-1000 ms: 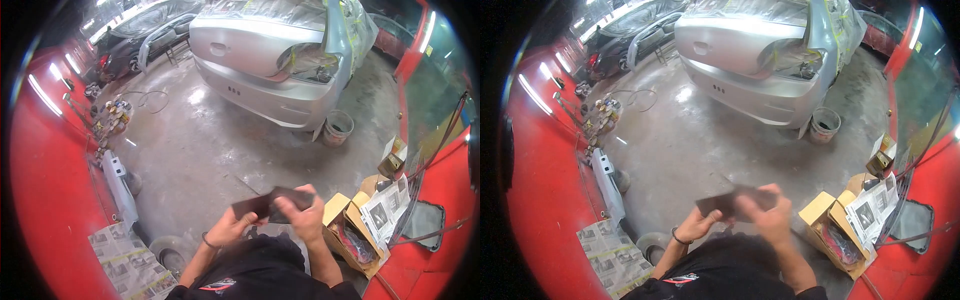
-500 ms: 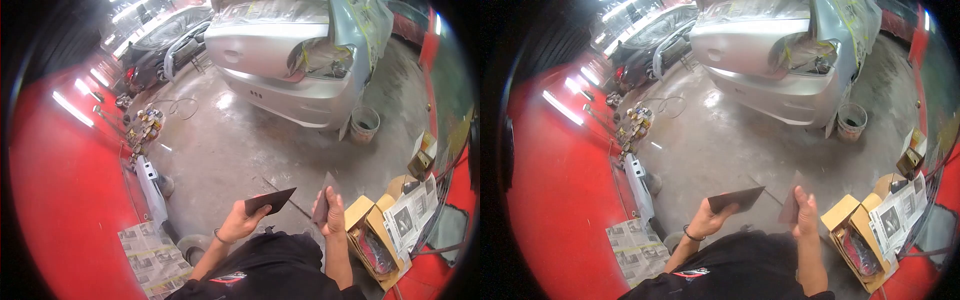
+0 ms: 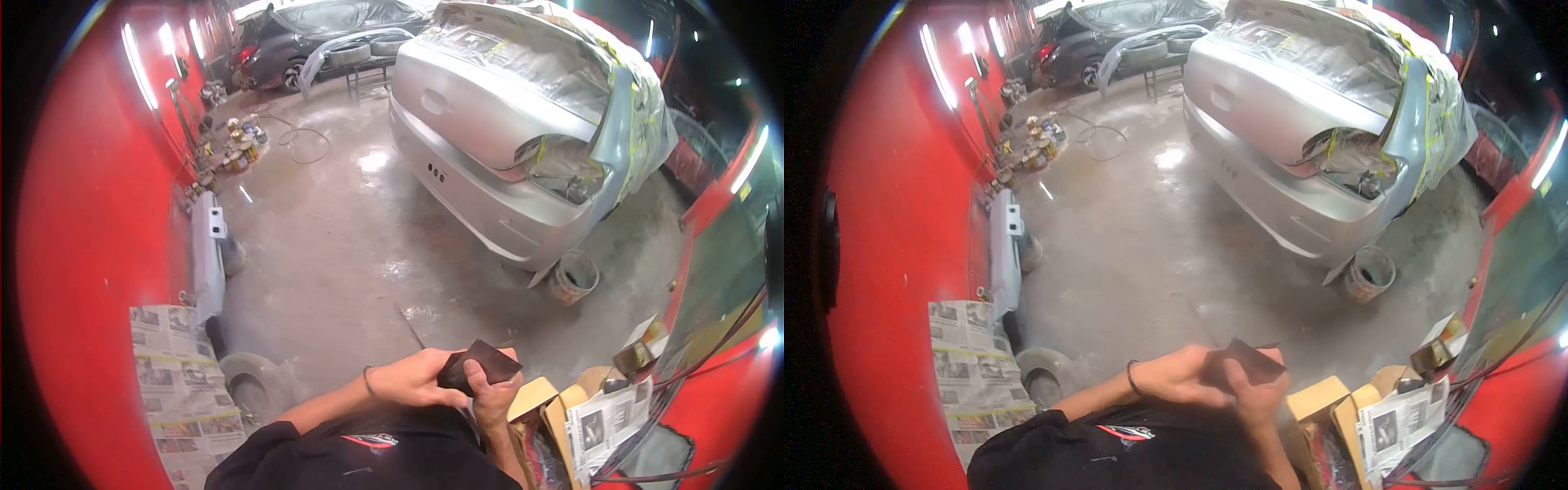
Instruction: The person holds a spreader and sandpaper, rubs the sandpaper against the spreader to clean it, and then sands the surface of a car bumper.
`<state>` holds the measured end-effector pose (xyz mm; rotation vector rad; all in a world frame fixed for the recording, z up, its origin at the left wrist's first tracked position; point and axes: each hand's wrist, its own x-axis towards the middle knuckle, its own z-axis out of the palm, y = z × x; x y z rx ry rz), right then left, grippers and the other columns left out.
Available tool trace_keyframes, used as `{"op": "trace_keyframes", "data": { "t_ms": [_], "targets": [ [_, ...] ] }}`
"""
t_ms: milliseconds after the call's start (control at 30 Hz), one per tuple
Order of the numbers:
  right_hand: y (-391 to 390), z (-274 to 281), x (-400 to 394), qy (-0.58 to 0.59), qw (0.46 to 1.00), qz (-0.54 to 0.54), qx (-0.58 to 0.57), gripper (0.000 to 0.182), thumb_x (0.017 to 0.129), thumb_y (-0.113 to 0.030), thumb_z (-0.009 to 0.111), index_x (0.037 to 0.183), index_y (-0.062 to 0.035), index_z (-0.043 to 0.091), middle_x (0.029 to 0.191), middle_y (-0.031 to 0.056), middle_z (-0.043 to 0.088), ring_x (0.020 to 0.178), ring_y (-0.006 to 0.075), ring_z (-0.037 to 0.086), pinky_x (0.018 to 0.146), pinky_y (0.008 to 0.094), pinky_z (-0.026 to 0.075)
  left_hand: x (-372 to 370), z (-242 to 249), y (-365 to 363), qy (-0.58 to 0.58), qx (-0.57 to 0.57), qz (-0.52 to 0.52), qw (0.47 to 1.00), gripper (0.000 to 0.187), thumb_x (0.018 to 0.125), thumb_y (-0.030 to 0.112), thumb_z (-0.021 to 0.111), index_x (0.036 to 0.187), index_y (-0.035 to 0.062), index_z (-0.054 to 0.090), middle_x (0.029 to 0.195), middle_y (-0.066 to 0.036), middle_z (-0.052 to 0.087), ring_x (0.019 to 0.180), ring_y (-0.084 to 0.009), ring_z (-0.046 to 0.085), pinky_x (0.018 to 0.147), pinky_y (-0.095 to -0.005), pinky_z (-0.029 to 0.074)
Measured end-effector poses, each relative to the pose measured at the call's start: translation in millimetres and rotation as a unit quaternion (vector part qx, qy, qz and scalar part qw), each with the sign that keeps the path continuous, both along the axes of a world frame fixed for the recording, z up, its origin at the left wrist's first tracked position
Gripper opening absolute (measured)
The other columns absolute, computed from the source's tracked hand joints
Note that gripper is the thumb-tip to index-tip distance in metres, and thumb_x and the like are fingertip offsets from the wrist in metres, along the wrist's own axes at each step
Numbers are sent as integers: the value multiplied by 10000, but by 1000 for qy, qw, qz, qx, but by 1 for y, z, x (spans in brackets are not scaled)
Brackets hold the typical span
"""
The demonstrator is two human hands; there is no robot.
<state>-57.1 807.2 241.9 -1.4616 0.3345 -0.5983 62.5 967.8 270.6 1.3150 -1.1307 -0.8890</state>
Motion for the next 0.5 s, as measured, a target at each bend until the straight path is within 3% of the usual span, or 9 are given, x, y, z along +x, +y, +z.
{"op": "trace_keyframes", "data": {
  "t_ms": [67,100,200,233,333,367,467,500],
  "targets": [
    [5,3,7,-1,1000,12,2,334,876,-226,906,995,-60,641,914,-10,658,858,100,601,793,288,517,10,-35,9,165,-75,-61,981,769,1037,457,727,1591,-7,465,1481,-136,638,1324,-228,604,1109,-398,485],
    [7,6,10,-15,998,42,54,346,876,-214,903,1036,-55,641,940,6,671,877,113,623,809,297,529,13,-38,10,181,-132,-51,973,858,1028,546,688,1636,4,417,1655,-117,474,1510,-236,438,1230,-391,375],
    [18,12,21,-57,966,123,222,405,876,-177,895,1159,-40,640,1017,54,710,933,155,691,854,324,564,18,-31,31,267,-42,-10,963,896,1012,543,704,1657,10,385,1692,-162,418,1572,-241,354,1277,-389,306],
    [21,4,26,-69,962,139,223,424,906,-223,866,1209,-59,619,1090,57,693,1005,171,691,865,336,572,12,-22,33,272,-71,43,959,854,1007,432,767,1654,15,396,1599,-157,526,1469,-240,495,1226,-394,395],
    [40,12,32,-48,930,178,319,392,956,-257,818,1237,-84,607,1157,33,673,1093,178,672,914,344,563,22,-52,42,354,-36,86,930,773,962,273,850,1586,5,483,1436,-123,653,1295,-199,630,1134,-378,488],
    [46,6,33,-53,910,164,377,355,996,-280,775,1258,-118,598,1132,-8,668,1070,173,659,947,355,544,28,-61,44,400,-12,125,908,701,893,130,887,1499,-2,560,1325,-82,683,1234,-169,642,1076,-375,521],
    [45,-13,36,-109,849,198,478,343,1021,-322,740,1270,-137,593,1092,-26,653,1023,172,646,951,371,530,39,-47,71,443,-93,176,874,523,919,80,853,1382,4,623,1243,-93,732,1166,-165,683,1026,-342,541],
    [52,-11,37,-103,856,159,481,325,1026,-355,728,1235,-135,612,1009,-12,651,962,179,637,907,375,535,43,-43,80,450,-117,174,868,468,937,69,826,1363,3,644,1228,-79,735,1142,-165,685,1002,-342,547]
  ]
}}
